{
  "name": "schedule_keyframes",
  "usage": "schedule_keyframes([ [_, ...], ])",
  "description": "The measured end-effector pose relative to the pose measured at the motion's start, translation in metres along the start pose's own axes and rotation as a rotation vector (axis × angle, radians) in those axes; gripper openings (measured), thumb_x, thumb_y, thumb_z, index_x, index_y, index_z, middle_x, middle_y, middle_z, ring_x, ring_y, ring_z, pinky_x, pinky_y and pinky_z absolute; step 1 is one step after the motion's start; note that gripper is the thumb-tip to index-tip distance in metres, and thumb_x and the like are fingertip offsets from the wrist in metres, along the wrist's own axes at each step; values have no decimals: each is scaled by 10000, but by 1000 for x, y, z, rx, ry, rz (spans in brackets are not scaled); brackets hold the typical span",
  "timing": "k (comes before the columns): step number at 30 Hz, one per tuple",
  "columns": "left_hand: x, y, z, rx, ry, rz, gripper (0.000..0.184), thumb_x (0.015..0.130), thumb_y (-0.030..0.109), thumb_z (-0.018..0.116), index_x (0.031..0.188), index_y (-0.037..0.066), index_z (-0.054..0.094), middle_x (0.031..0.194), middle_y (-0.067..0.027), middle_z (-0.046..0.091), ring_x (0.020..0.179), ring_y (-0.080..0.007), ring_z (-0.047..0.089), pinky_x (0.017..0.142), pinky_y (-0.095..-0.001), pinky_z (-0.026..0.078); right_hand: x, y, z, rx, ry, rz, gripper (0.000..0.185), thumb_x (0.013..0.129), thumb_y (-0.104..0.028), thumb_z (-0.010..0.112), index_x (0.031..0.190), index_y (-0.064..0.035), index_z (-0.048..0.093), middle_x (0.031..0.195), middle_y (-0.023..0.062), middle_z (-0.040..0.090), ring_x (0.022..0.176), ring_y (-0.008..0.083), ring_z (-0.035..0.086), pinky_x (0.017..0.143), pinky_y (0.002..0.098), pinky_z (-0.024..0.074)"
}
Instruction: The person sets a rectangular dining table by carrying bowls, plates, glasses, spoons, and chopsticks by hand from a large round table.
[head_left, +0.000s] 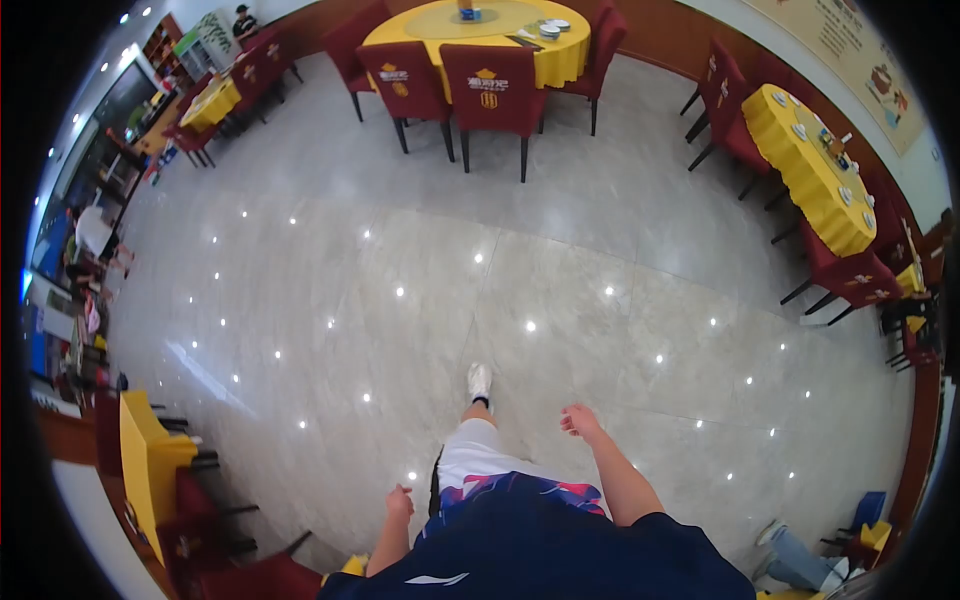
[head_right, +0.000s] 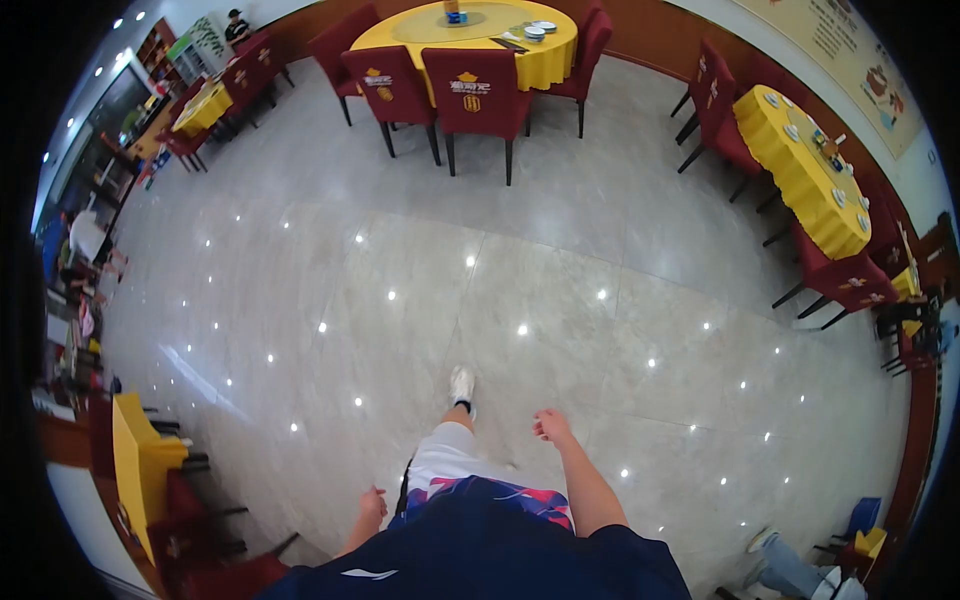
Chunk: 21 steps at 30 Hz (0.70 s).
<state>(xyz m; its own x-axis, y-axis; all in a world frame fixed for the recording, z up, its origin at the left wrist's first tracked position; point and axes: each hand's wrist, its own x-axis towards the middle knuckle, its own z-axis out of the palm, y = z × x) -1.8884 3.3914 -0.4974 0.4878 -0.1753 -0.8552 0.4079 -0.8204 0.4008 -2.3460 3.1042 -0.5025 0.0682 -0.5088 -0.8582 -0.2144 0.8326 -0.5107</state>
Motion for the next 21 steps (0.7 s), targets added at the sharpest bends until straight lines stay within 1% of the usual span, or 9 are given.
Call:
schedule_keyframes([
  [7, 94, 175, 44, -133, 65, -197, 264, 978, 288, 424, 1001, 73, 575, 515, 2, 380, 387, -137, 357, 353, -305, 296, 60, -82, -16, -245, -32, 144, 322, 910, -349, 519, 1090, -103, 620, 827, 79, 677, 694, 168, 654, 607, 338, 490],
  [9, 124, 247, 80, -32, 7, -93, 184, 909, 190, 485, 910, 65, 621, 555, -56, 498, 399, -195, 456, 370, -361, 369, 59, -111, -49, -126, 68, 205, 338, 893, -366, 529, 1095, -110, 620, 845, 85, 685, 708, 185, 660, 614, 352, 492],
  [12, 226, 344, 153, 926, -139, 706, 145, 771, 119, 550, 672, 66, 641, 615, -162, 623, 497, -317, 604, 487, -448, 477, 46, -143, -91, 206, 307, 189, 341, 879, -362, 537, 1095, -112, 621, 843, 93, 687, 716, 201, 661, 618, 361, 492],
  [13, 246, 388, 183, 1019, -235, 847, 193, 812, 152, 541, 683, 44, 635, 552, -158, 589, 458, -314, 574, 474, -456, 461, 40, -141, -100, 217, 312, 207, 341, 879, -362, 537, 1095, -112, 621, 843, 93, 687, 716, 201, 661, 618, 361, 492],
  [14, 214, 457, 226, 710, -277, 502, 278, 855, 196, 533, 648, 21, 593, 522, -124, 554, 426, -266, 545, 440, -428, 432, 38, -139, -111, 289, 380, 207, 329, 879, -346, 530, 1094, -114, 621, 845, 98, 687, 717, 205, 659, 627, 359, 492],
  [15, 207, 508, 272, 420, -265, 465, 335, 894, 256, 526, 663, 17, 568, 506, -80, 515, 417, -209, 520, 402, -390, 390, 41, -139, -119, 360, 449, 202, 317, 879, -330, 524, 1092, -116, 621, 847, 103, 687, 718, 209, 658, 636, 358, 493],
  [17, 203, 605, 358, 409, -310, 538, 285, 911, 281, 541, 854, 9, 603, 529, -68, 525, 413, -174, 509, 377, -347, 368, 43, -137, -123, 419, 464, 297, 297, 903, -300, 498, 1083, -89, 604, 765, 119, 665, 635, 209, 637, 514, 337, 448],
  [19, 192, 686, 440, 388, -392, 664, 272, 929, 251, 538, 1037, 11, 606, 558, -67, 552, 429, -146, 507, 400, -310, 392, 62, -120, -121, 470, 409, 404, 284, 910, -275, 499, 1085, -76, 602, 746, 118, 654, 622, 209, 628, 497, 342, 438],
  [21, 156, 750, 511, 320, -433, 648, 251, 944, 232, 533, 1106, 47, 584, 577, -57, 565, 453, -142, 522, 427, -299, 417, 91, -120, -120, 399, 314, 407, 279, 910, -271, 503, 1081, -74, 604, 752, 123, 658, 618, 210, 629, 497, 339, 444],
])
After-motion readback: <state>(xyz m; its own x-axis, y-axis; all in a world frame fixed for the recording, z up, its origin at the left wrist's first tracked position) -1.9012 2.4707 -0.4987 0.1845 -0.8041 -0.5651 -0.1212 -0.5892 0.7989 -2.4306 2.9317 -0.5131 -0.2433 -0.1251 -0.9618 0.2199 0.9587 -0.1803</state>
